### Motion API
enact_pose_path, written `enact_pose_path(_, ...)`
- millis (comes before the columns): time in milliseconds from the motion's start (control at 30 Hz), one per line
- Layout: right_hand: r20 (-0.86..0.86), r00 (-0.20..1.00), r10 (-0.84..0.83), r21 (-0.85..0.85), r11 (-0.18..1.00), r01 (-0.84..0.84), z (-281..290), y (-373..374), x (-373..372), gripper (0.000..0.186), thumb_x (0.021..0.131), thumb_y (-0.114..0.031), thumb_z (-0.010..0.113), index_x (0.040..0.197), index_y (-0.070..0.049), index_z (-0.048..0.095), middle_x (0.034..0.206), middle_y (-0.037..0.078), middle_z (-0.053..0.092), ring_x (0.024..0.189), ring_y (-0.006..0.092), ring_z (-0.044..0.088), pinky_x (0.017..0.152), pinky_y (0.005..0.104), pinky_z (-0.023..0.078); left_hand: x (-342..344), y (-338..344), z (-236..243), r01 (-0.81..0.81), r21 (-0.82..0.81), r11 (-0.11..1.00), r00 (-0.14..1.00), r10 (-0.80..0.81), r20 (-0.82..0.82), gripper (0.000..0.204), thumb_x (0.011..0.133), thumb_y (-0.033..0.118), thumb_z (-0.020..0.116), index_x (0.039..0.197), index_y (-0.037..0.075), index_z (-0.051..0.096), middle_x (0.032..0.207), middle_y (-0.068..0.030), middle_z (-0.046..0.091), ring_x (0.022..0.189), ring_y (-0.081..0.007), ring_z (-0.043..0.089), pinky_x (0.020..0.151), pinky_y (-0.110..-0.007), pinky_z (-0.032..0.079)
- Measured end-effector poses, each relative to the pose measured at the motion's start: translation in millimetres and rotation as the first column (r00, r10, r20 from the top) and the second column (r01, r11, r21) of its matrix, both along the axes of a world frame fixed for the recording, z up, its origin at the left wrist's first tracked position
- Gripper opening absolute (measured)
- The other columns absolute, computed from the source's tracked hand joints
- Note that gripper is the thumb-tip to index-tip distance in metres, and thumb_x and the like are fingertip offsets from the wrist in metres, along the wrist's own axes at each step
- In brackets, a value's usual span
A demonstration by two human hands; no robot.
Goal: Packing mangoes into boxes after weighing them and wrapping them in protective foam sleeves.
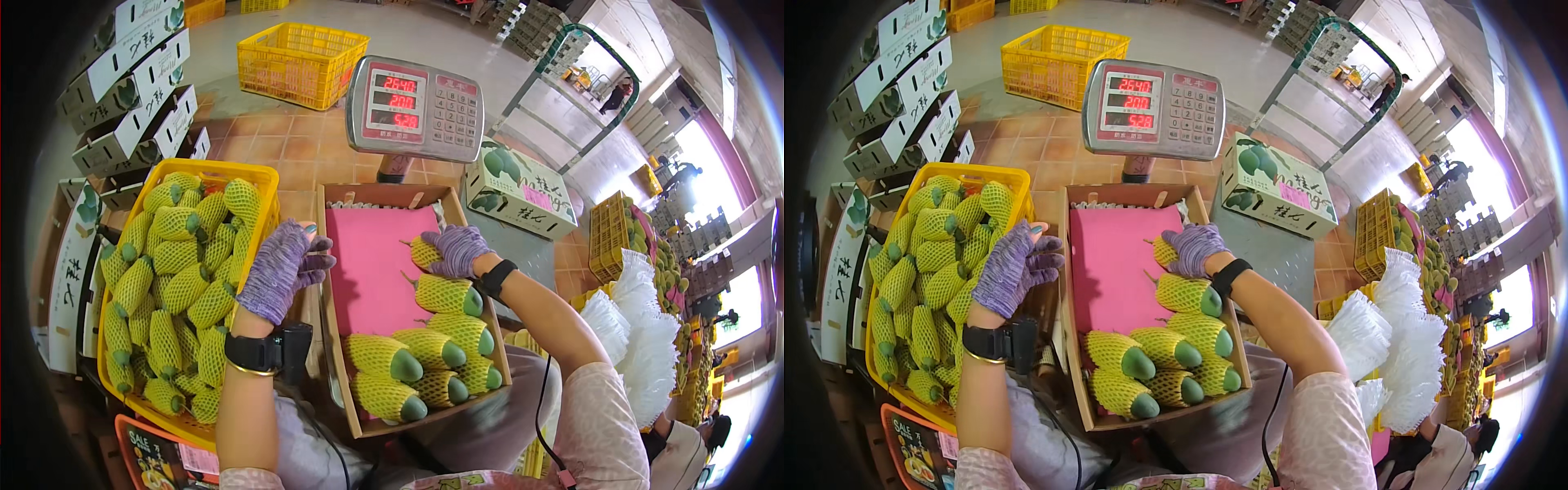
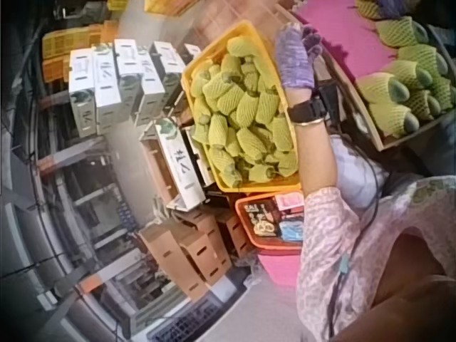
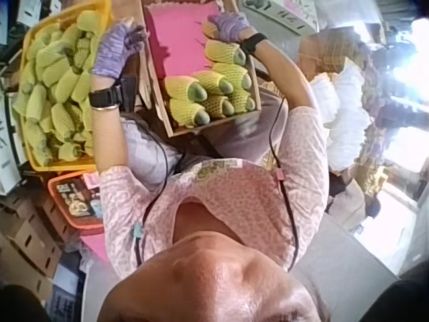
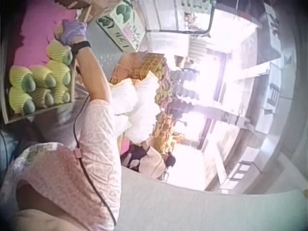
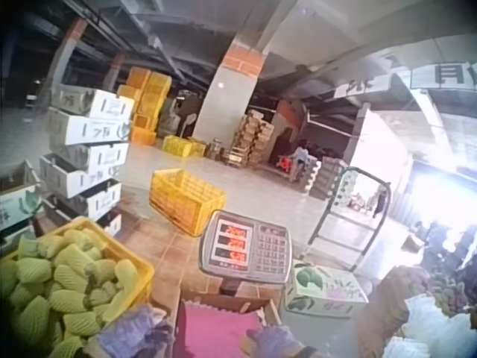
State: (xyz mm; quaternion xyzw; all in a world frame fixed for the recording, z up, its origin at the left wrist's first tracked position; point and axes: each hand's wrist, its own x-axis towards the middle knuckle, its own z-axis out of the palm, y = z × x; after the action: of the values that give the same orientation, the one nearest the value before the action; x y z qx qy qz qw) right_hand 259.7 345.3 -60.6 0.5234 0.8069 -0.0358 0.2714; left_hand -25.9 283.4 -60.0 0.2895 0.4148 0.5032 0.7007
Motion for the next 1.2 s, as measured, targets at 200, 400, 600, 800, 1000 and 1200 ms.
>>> enact_pose_path(200,-0.308,0.935,-0.178,-0.076,0.984,0.163,7,14,17,0.056,0.076,-0.045,0.051,0.124,-0.018,0.040,0.113,0.012,0.054,0.105,0.0286,0.051,0.086,0.0407,0.038,11,0,-1,0.017,-0.004,1.000,0.999,-0.017,-0.052,0.030,0.082,0.028,0.056,0.104,0.009,0.048,0.087,-0.0064,0.059,0.073,-0.0163,0.059,0.065,-0.029,0.048)
enact_pose_path(400,-0.185,0.980,-0.079,0.000,0.997,0.080,-11,0,10,0.050,0.082,-0.041,0.045,0.124,-0.014,0.041,0.115,0.014,0.051,0.110,0.0287,0.045,0.094,0.0518,0.027,9,-1,-13,0.143,0.164,0.976,0.979,-0.114,-0.171,0.023,0.082,0.030,0.056,0.095,0.011,0.054,0.086,0.0000,0.058,0.078,-0.0101,0.058,0.066,-0.025,0.045)
enact_pose_path(600,-0.067,0.983,-0.172,0.013,0.985,0.173,-10,-2,4,0.054,0.082,-0.044,0.042,0.128,-0.017,0.034,0.124,0.013,0.044,0.117,0.0277,0.039,0.099,0.0556,0.017,-90,5,21,0.302,0.517,0.801,0.747,0.139,-0.651,0.028,0.081,0.029,0.058,0.102,0.012,0.051,0.091,-0.0016,0.059,0.085,-0.0132,0.058,0.067,-0.026,0.045)
enact_pose_path(800,-0.532,0.847,-0.007,0.311,0.928,0.203,5,-54,16,0.059,0.078,-0.036,0.054,0.128,-0.011,0.033,0.128,0.015,0.038,0.118,0.0318,0.036,0.098,0.0488,0.023,-232,-27,2,0.019,0.201,0.979,0.638,0.143,-0.756,0.018,0.080,0.016,0.053,0.097,0.011,0.053,0.087,-0.0033,0.060,0.084,-0.0123,0.058,0.064,-0.025,0.045)
enact_pose_path(1000,-0.779,0.617,-0.113,0.219,0.872,0.437,11,-143,54,0.052,0.077,-0.022,0.058,0.122,-0.003,0.040,0.121,0.016,0.042,0.112,0.0297,0.041,0.093,0.0367,0.034,-194,-67,-113,0.126,-0.621,0.774,-0.206,-0.592,-0.779,0.070,0.060,0.035,0.068,0.117,0.003,0.044,0.112,-0.0200,0.051,0.106,-0.0308,0.049,0.090,-0.036,0.039)
enact_pose_path(1200,-0.823,0.536,-0.191,0.204,0.781,0.591,-5,-221,131,0.044,0.077,-0.011,0.058,0.118,-0.003,0.044,0.117,0.013,0.046,0.104,0.0244,0.046,0.088,0.0328,0.038,-177,-91,-158,-0.052,-0.468,0.882,-0.273,-0.463,-0.843,0.069,0.060,0.024,0.067,0.120,0.006,0.039,0.120,-0.0218,0.042,0.112,-0.0375,0.041,0.092,-0.040,0.038)
